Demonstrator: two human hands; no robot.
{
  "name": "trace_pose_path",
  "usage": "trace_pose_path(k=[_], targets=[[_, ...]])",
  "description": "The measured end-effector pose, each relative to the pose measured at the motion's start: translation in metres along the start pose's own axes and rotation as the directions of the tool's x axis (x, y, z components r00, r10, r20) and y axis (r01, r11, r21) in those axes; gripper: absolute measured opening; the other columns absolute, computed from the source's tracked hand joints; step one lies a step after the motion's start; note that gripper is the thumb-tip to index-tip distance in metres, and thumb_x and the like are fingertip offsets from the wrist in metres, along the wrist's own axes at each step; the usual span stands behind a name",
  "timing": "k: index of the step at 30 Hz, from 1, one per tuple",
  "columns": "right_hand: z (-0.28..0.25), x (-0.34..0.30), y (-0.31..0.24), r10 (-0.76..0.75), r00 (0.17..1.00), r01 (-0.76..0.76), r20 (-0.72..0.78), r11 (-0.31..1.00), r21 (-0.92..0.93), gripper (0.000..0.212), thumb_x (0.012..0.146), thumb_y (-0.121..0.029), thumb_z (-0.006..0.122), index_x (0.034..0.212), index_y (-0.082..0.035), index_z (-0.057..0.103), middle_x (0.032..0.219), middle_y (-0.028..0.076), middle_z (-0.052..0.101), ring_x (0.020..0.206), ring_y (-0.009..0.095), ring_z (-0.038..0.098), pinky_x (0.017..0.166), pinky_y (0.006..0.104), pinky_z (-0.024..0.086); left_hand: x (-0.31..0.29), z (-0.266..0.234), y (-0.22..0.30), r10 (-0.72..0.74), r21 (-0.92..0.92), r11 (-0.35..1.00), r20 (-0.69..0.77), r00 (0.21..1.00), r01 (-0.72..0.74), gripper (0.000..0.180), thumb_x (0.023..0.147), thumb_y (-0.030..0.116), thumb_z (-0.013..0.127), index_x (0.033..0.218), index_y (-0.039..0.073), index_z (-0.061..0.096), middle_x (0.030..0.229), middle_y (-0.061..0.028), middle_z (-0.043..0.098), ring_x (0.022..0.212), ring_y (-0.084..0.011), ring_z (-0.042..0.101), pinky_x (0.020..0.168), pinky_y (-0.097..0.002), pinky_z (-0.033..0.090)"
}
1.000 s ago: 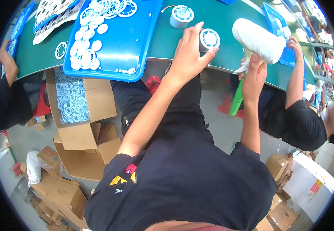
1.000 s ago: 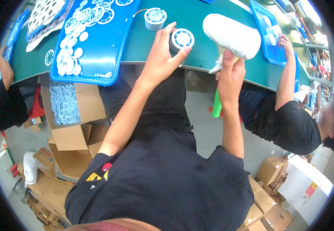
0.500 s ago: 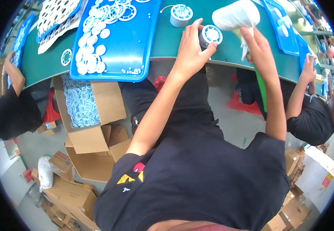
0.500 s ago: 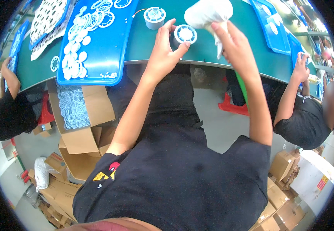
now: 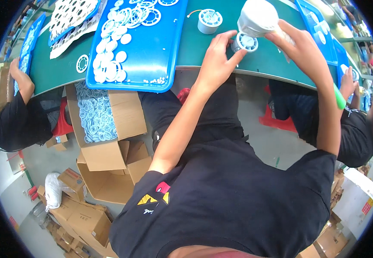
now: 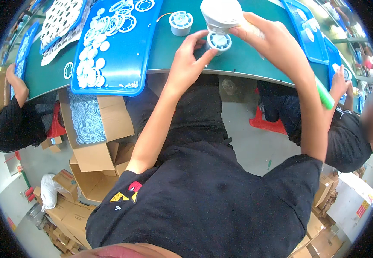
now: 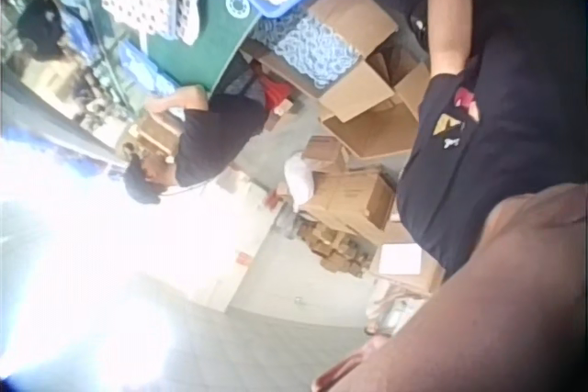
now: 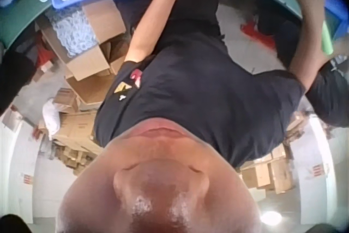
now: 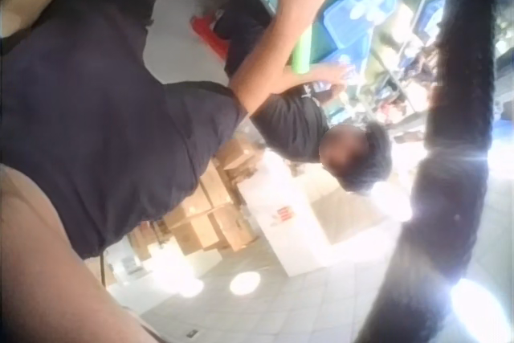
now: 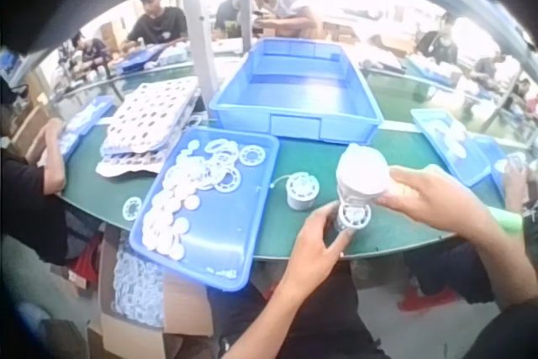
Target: Assembling small electronic components using a rubber mallet at a factory workbench.
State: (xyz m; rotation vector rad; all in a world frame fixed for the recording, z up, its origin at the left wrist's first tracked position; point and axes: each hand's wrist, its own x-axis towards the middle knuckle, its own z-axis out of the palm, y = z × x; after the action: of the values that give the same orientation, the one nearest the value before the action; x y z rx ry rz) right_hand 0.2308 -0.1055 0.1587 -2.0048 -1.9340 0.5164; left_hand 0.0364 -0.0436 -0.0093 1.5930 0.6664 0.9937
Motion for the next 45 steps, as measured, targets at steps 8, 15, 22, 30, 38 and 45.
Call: trace_pose_path(k=[8, 15, 22, 30, 38, 45], targets=[[0.082, -0.060, -0.013, -0.013, 0.999, 0.015, -0.045, 0.999, 0.037, 0.053, 0.095, -0.035, 0.075, 0.139, -0.010, 0.064, 0.107, 0.021, 0.074, 0.095, 0.040, 0.072, 0.084, 0.0466, 0.056, -0.017, -0.027, 0.013, -0.189, -0.211, 0.970, -0.321, 0.928, 0.124, 0.057, 0.104, 0.024, 0.064, 0.149, -0.004, 0.042, 0.152, -0.0250, 0.049, 0.143, -0.0331, 0.048, 0.120, -0.0441, 0.038], [0.111, -0.057, 0.032, 0.211, 0.882, -0.300, -0.421, 0.941, -0.156, 0.059, 0.094, -0.030, 0.076, 0.149, -0.017, 0.058, 0.104, 0.016, 0.067, 0.093, 0.036, 0.069, 0.079, 0.0477, 0.055, 0.030, -0.023, -0.005, 0.130, 0.356, 0.934, -0.292, 0.947, -0.018, 0.079, 0.086, 0.025, 0.084, 0.149, -0.002, 0.045, 0.144, -0.0239, 0.053, 0.135, -0.0361, 0.054, 0.113, -0.0419, 0.044], [0.102, -0.038, 0.024, -0.038, 0.743, -0.065, -0.668, 0.990, -0.129, 0.040, 0.094, -0.015, 0.074, 0.132, -0.004, 0.068, 0.120, 0.017, 0.064, 0.108, 0.035, 0.063, 0.095, 0.0453, 0.052, 0.018, -0.034, -0.005, 0.225, 0.485, 0.868, -0.189, 0.956, -0.108, 0.056, 0.082, 0.015, 0.084, 0.133, 0.006, 0.064, 0.127, -0.0191, 0.060, 0.119, -0.0366, 0.061, 0.104, -0.0432, 0.049], [0.146, 0.074, -0.022, -0.137, 0.874, 0.259, -0.465, 0.943, 0.210, 0.022, 0.096, -0.017, 0.071, 0.112, -0.003, 0.075, 0.108, 0.017, 0.070, 0.100, 0.036, 0.069, 0.090, 0.0443, 0.055, 0.012, -0.029, -0.014, 0.293, 0.525, 0.837, -0.191, 0.937, -0.155, 0.066, 0.081, 0.014, 0.086, 0.136, -0.002, 0.053, 0.130, -0.0210, 0.060, 0.121, -0.0385, 0.059, 0.104, -0.0441, 0.049], [0.128, 0.093, 0.000, 0.219, 0.924, 0.013, -0.315, 0.803, 0.596, 0.025, 0.100, -0.019, 0.068, 0.108, 0.003, 0.075, 0.087, 0.014, 0.078, 0.082, 0.018, 0.077, 0.076, 0.0298, 0.060, 0.011, -0.033, -0.006, 0.291, 0.506, 0.842, -0.135, 0.947, -0.187, 0.074, 0.076, 0.020, 0.089, 0.141, 0.009, 0.055, 0.119, -0.0160, 0.058, 0.112, -0.0355, 0.058, 0.097, -0.0436, 0.049], [0.129, 0.122, -0.035, -0.237, 0.671, 0.098, -0.703, 0.968, -0.232, 0.025, 0.096, -0.018, 0.067, 0.118, -0.006, 0.073, 0.112, 0.018, 0.072, 0.102, 0.037, 0.071, 0.087, 0.0470, 0.058, 0.017, -0.041, -0.005, 0.178, 0.523, 0.843, -0.047, 0.983, -0.128, 0.065, 0.073, 0.026, 0.090, 0.130, 0.009, 0.065, 0.112, -0.0188, 0.058, 0.108, -0.0384, 0.061, 0.093, -0.0464, 0.052]])
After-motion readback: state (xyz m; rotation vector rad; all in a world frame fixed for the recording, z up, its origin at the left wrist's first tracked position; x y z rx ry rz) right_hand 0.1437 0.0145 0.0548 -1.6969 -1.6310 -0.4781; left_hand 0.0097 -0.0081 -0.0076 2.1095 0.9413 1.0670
